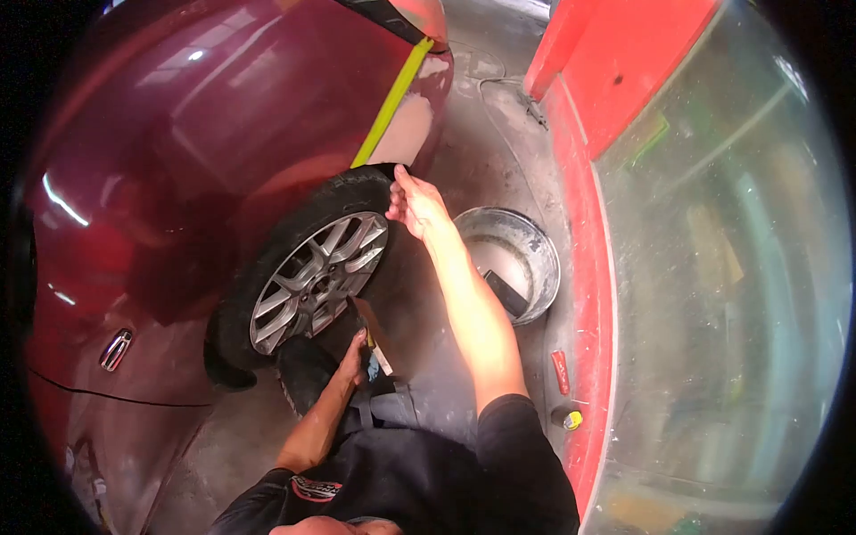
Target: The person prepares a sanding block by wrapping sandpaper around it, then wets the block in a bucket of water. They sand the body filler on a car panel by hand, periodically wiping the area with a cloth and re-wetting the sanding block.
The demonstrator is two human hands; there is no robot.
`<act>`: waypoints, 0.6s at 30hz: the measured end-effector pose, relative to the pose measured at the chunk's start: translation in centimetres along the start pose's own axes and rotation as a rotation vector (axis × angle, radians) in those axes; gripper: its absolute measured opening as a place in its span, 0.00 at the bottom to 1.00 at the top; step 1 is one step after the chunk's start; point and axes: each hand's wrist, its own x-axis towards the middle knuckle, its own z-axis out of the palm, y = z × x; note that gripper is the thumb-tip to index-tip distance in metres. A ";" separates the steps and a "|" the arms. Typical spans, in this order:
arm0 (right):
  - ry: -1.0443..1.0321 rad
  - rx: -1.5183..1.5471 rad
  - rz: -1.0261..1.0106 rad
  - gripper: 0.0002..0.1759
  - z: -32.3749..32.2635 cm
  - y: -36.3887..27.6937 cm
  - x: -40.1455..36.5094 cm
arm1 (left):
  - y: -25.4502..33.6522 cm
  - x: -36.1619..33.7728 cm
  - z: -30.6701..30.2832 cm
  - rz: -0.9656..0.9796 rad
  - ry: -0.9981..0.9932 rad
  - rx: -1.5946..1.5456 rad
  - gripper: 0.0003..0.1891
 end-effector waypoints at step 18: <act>-0.113 0.277 0.067 0.20 2.0 0.8 1.7 | 0.5 0.0 0.6 -0.049 0.180 0.076 0.30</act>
